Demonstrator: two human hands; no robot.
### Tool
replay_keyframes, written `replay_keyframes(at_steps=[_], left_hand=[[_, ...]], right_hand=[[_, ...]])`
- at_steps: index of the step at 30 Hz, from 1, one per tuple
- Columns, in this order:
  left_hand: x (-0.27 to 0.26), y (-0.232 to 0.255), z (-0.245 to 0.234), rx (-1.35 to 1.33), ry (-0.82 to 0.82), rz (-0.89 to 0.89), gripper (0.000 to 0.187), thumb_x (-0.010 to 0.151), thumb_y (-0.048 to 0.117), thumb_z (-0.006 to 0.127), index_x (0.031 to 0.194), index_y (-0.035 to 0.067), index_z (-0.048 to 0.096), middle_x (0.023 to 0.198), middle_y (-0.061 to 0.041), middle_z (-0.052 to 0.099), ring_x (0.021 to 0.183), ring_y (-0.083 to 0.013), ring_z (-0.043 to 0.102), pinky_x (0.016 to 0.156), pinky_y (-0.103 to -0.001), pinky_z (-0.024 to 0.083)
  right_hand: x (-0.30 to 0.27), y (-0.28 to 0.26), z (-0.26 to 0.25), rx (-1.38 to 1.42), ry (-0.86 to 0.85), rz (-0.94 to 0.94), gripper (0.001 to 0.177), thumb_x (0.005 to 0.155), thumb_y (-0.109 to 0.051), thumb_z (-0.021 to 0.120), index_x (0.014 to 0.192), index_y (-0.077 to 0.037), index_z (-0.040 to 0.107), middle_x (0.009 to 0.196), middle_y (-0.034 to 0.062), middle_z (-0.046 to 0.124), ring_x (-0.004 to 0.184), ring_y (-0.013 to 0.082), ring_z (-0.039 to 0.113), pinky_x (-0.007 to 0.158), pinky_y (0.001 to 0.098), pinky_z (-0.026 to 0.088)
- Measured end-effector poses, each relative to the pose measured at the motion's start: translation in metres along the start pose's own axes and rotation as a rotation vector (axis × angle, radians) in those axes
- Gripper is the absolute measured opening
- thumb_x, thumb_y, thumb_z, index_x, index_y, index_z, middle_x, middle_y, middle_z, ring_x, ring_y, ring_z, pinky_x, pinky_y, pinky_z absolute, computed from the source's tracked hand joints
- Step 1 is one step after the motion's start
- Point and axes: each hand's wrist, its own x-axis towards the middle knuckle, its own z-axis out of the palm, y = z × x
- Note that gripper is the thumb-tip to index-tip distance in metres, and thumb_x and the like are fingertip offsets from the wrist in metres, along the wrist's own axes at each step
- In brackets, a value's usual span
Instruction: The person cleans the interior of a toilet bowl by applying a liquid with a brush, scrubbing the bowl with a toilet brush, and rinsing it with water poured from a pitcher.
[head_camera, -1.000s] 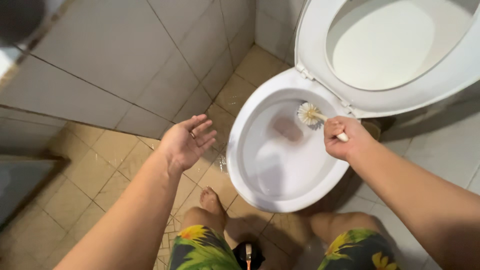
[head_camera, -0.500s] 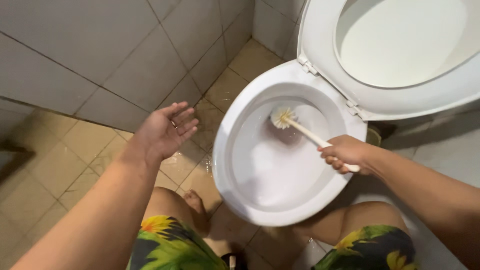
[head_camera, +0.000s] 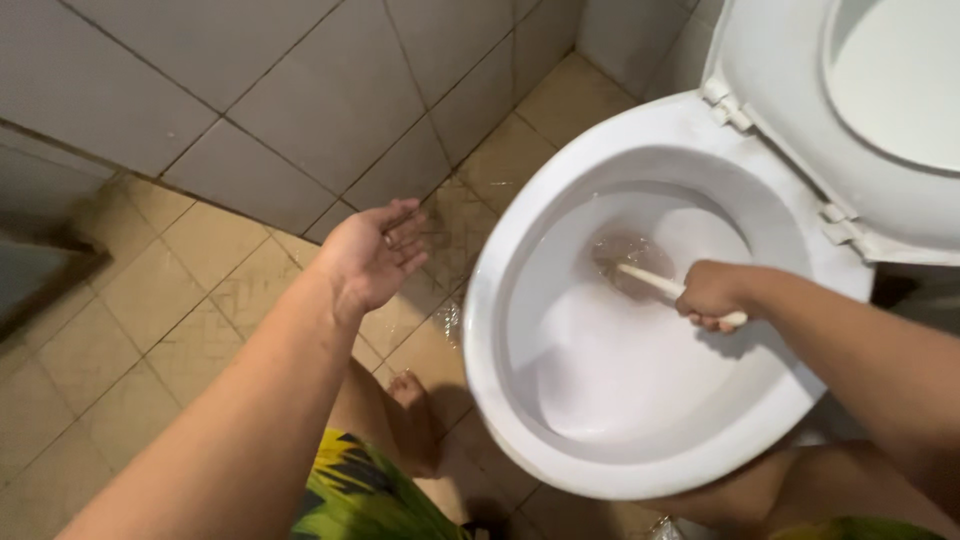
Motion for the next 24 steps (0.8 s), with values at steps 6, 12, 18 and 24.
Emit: replay_keyframes(at_steps=[6,12,18,24], left_hand=[[-0.012,0.004,0.008,0.0,0.012,-0.031,0.039,0.103,0.03,0.045,0.134,0.009,0.058,0.148,-0.013,0.053,0.142,-0.0347,0.041,0.12,-0.047,0.033],[-0.049,0.024,-0.002,-0.031,-0.07,-0.04,0.033,0.108,0.03,0.048,0.129,0.008,0.062,0.102,-0.009,0.046,0.126,-0.0289,0.048,0.121,-0.047,0.035],[-0.111,0.056,0.024,0.004,0.044,-0.095,0.026,0.103,0.029,0.052,0.118,0.013,0.065,0.122,-0.007,0.062,0.13,-0.0331,0.05,0.117,-0.045,0.039],[-0.16,0.086,0.056,0.039,0.011,-0.107,0.03,0.102,0.032,0.052,0.121,0.014,0.066,0.132,-0.007,0.059,0.132,-0.0345,0.048,0.119,-0.045,0.037]], right_hand=[[0.026,-0.01,0.011,-1.102,0.127,-0.171,0.007,0.081,-0.002,0.07,0.087,-0.003,0.071,0.075,0.0171,0.071,0.056,0.0253,0.065,0.054,0.0405,0.05],[-0.041,0.006,-0.001,0.032,0.057,-0.06,0.018,0.087,-0.006,0.07,0.084,0.013,0.071,0.064,0.018,0.063,0.051,0.0252,0.057,0.044,0.0391,0.045],[-0.169,-0.03,0.021,-0.003,0.089,-0.132,0.013,0.085,-0.004,0.067,0.088,0.009,0.063,0.064,0.0141,0.067,0.053,0.0252,0.063,0.046,0.0429,0.051],[-0.247,-0.045,0.03,-0.641,0.083,-0.364,0.021,0.08,-0.008,0.067,0.079,0.012,0.072,0.067,0.0246,0.069,0.06,0.0284,0.071,0.054,0.0373,0.055]])
